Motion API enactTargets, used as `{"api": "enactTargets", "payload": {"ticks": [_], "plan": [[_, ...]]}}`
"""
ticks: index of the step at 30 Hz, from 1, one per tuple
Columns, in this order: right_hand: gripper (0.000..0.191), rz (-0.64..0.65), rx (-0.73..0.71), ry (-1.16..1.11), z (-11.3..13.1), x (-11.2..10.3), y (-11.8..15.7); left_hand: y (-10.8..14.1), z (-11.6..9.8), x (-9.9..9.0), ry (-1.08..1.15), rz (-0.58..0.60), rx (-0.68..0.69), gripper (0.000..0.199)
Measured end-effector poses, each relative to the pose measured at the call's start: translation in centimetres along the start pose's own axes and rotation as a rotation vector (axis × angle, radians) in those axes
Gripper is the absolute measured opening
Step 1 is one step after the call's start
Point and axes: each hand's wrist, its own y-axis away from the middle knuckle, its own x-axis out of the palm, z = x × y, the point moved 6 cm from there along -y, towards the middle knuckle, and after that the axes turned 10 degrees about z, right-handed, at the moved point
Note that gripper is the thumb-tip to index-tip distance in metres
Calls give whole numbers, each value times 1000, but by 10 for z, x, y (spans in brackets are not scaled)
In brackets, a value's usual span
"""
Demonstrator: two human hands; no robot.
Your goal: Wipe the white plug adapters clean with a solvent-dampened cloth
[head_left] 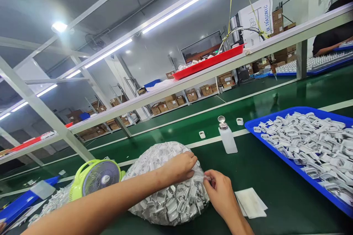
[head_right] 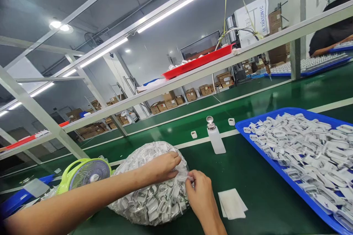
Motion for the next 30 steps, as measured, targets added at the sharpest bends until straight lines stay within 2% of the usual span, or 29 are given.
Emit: {"api": "enactTargets", "payload": {"ticks": [1,5,8,10,12,15,18,20,23,26,28,30], "plan": [[19,24,7,-12,6,2,6,-3,0,2,1,0,-12,3],[27,138,-17,-35,28,8,28,-10,1,4,10,-33,-99,22],[29,152,-21,-14,18,-4,26,0,-2,-4,17,-70,-126,22],[27,104,-8,21,5,-18,16,10,-10,-4,10,-56,-74,23],[36,80,-42,71,-1,-24,5,17,-20,2,-11,-25,-25,25],[43,171,-160,110,7,-7,-9,22,-26,16,-37,-2,-6,10],[26,193,-165,119,9,9,-20,24,-25,20,-4,-14,-8,18],[9,156,-111,108,-2,7,-28,29,-21,15,37,-31,-19,19],[18,51,34,88,-35,-16,-42,47,-22,1,183,-85,17,25],[22,-34,202,59,-70,-41,-53,72,-33,-13,417,-134,195,31],[22,-48,276,5,-85,-48,-56,88,-42,-16,478,-135,272,29],[23,-43,308,-66,-90,-45,-53,97,-48,-9,447,-123,247,26]]}}
